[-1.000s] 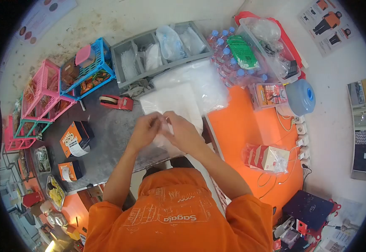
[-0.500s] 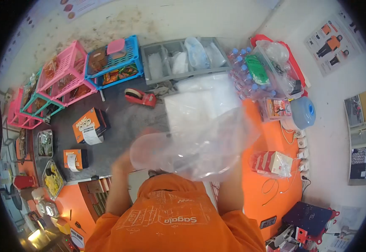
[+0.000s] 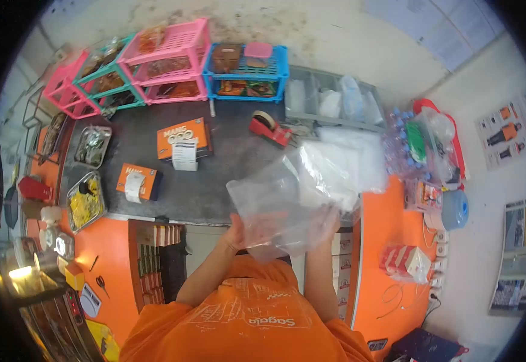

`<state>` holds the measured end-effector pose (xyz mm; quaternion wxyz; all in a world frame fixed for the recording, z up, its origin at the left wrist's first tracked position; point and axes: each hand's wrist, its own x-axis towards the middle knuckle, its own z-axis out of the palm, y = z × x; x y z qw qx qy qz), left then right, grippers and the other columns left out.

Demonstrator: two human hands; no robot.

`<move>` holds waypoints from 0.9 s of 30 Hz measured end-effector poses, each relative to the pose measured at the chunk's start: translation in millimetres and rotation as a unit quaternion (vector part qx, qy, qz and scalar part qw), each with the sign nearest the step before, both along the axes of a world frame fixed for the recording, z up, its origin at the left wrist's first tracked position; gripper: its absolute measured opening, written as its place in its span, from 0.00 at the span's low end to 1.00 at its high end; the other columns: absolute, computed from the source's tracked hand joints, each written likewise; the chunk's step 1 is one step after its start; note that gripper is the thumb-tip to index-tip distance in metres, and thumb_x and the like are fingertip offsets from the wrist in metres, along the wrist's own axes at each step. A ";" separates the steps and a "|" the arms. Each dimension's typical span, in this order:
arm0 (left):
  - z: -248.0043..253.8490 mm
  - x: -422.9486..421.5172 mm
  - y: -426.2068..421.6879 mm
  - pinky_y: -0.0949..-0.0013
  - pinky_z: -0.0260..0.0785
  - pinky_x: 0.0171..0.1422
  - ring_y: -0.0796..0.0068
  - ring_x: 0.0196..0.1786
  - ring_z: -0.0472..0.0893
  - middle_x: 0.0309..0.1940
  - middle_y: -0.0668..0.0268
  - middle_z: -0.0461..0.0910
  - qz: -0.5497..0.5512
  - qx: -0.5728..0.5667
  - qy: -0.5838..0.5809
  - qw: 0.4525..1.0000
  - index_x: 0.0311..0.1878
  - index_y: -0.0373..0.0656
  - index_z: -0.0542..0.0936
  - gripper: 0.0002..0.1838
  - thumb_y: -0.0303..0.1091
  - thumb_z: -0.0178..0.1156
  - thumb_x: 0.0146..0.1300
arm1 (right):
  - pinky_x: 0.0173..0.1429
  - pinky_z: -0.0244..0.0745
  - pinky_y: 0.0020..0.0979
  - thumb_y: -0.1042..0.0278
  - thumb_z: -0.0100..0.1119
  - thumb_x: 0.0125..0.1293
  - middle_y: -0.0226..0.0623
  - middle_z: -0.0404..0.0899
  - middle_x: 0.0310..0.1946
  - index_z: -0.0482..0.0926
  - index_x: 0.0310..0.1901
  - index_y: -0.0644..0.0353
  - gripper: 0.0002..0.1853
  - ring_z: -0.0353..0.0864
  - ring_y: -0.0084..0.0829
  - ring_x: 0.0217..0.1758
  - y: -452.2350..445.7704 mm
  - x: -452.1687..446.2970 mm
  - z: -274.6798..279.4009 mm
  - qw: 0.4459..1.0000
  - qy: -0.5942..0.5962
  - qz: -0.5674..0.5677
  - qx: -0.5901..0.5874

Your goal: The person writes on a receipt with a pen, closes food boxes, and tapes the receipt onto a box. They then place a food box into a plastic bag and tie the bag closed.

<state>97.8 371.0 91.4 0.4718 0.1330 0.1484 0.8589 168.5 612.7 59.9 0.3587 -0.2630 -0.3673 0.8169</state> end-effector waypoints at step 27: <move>-45.4 -6.7 -122.3 0.65 0.70 0.30 0.71 0.24 0.76 0.26 0.70 0.78 0.354 -0.565 0.118 0.736 0.38 0.41 0.76 0.09 0.37 0.60 0.66 | 0.31 0.68 0.28 0.64 0.58 0.69 0.25 0.71 0.21 0.72 0.30 0.56 0.10 0.71 0.23 0.25 -116.8 1.2 111.1 0.872 -0.081 0.432 -0.216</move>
